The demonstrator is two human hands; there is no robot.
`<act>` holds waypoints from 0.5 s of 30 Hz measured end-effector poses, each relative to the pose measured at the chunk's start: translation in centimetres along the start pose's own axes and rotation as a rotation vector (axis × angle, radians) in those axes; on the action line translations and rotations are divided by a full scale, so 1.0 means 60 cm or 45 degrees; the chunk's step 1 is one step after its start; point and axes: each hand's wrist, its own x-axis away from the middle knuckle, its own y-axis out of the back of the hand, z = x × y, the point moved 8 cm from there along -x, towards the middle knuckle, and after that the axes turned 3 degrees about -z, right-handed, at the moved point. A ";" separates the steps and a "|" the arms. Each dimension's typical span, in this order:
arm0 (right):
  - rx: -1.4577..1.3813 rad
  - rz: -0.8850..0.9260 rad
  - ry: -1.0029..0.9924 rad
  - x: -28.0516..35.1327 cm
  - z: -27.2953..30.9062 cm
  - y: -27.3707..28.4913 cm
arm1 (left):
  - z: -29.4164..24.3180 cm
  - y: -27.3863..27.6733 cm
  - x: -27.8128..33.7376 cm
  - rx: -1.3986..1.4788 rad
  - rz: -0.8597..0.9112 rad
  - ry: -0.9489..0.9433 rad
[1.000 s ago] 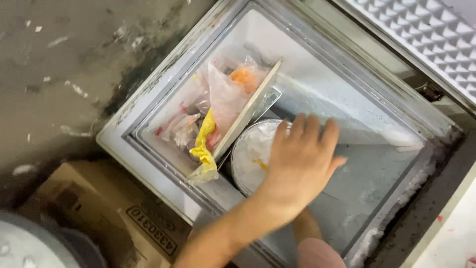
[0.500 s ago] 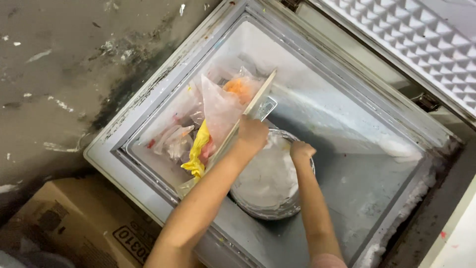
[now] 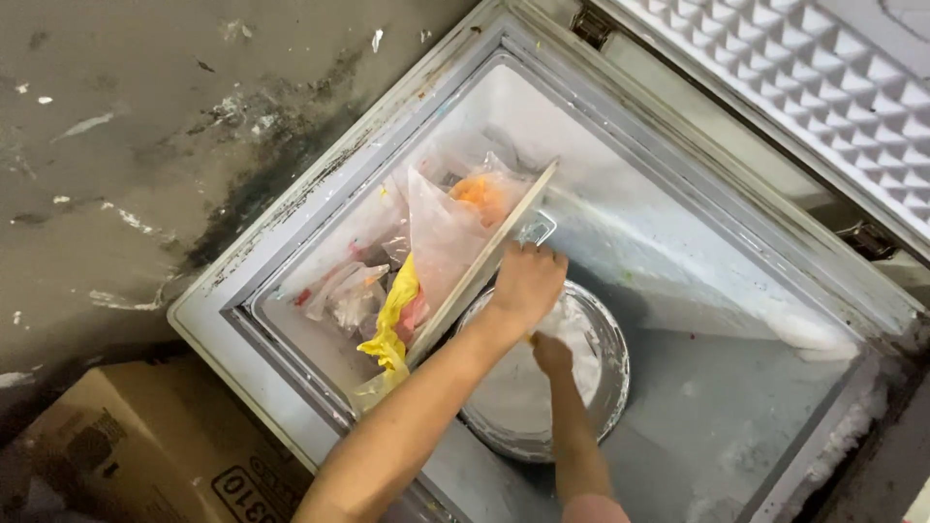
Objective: Preparing whipped cream by mixing it in a bowl and disposing of the packaging.
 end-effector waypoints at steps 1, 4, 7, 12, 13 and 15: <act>-0.161 0.002 -0.009 0.007 0.008 -0.025 | -0.004 0.004 -0.003 -0.011 -0.051 -0.019; -0.545 -0.098 0.067 0.036 0.036 -0.114 | -0.009 0.035 -0.003 0.030 -0.042 -0.045; -0.923 -0.030 -0.142 0.055 0.005 -0.207 | -0.004 0.035 0.006 -0.003 -0.019 -0.067; -1.079 -0.118 -0.292 0.110 0.043 -0.114 | 0.009 0.052 0.005 -0.045 -0.143 -0.056; -1.137 -0.190 -0.265 0.109 0.039 -0.103 | 0.009 0.060 0.002 -0.039 -0.196 -0.051; -1.293 -0.164 -0.260 0.105 0.033 -0.097 | 0.010 0.059 -0.001 -0.003 -0.234 -0.050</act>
